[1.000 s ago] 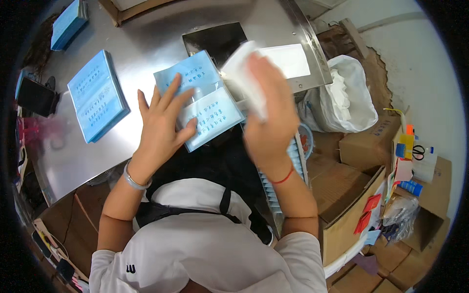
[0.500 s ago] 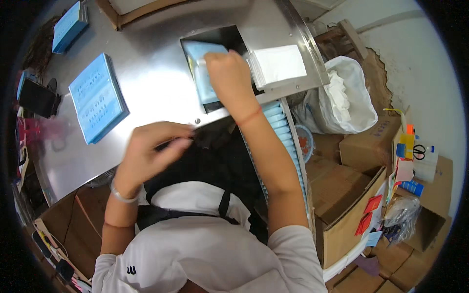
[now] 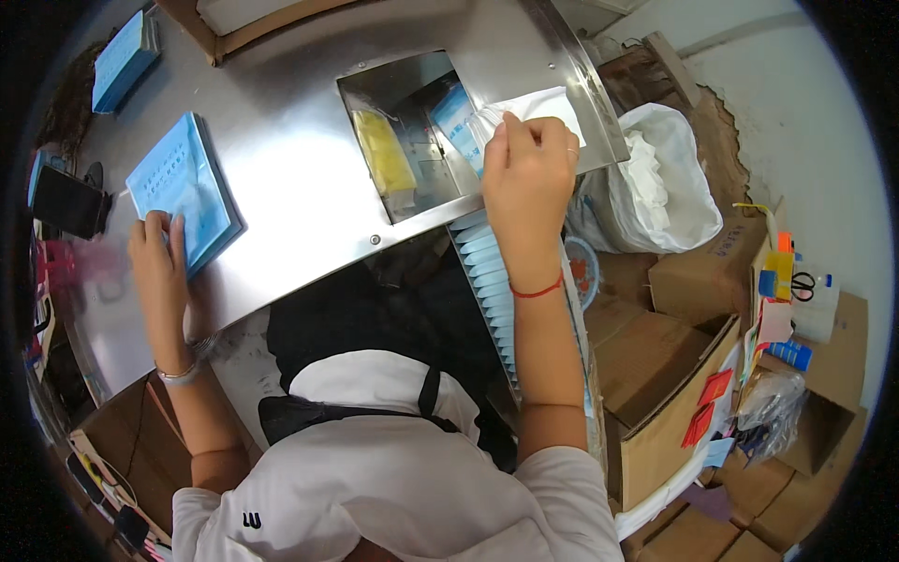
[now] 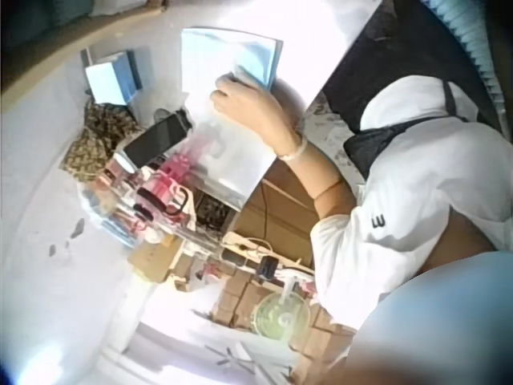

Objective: Folding blue paper leaflets around white inserts and placing them into a packaging machine slot.

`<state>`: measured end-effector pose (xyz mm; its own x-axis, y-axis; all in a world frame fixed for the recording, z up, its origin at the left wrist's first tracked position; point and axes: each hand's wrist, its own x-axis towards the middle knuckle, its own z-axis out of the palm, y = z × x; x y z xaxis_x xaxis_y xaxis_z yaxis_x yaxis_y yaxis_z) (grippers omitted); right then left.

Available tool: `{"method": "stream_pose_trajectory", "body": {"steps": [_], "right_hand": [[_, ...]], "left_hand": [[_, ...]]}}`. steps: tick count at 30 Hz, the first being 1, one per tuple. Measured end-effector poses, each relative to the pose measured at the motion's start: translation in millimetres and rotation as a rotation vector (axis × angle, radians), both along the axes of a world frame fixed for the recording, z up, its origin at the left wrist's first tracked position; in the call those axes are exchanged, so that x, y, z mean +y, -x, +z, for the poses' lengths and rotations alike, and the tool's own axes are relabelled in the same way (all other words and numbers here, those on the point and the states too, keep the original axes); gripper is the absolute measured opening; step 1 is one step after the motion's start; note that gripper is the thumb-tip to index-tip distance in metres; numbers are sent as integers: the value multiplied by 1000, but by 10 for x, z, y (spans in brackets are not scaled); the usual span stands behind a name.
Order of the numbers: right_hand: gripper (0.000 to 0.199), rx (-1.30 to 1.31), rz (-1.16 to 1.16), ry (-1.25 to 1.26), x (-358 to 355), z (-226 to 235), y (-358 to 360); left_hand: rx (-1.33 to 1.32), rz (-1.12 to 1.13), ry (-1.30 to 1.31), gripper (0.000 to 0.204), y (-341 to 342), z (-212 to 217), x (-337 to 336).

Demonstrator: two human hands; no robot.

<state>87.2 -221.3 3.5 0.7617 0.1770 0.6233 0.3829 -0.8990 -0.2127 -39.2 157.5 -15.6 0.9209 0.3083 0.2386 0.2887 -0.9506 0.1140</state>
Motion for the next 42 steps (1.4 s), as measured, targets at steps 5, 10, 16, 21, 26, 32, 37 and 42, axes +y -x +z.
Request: {"method": "stream_pose_trajectory", "body": {"steps": [5,10,16,21,26,32,37,42], "right_hand": [[25,69,52,48,-146,37,-21],[37,40,156,9,-250,164,-17],[33,202,770,71,686,-178,865],[20,189,557,135,936,-251,321],[25,78,245,-378,305,-50,205],[24,-78,-120,128,26,-157,-24],[27,74,-33,55,-163,-76,-54],[35,11,96,44,-415,116,-141]], "left_hand": [[-306,-241,140,22,-275,62,-699],[-98,-581,336,31,-292,-83,-1554],[-76,-589,264,48,-280,28,-1218],[-222,-491,399,36,-217,-73,-1336],[-92,-551,196,37,-166,98,-1449],[108,-484,201,56,-414,155,-1340],[-25,-601,-36,57,-629,199,-1421],[108,-565,151,43,-327,219,-1437]]}}
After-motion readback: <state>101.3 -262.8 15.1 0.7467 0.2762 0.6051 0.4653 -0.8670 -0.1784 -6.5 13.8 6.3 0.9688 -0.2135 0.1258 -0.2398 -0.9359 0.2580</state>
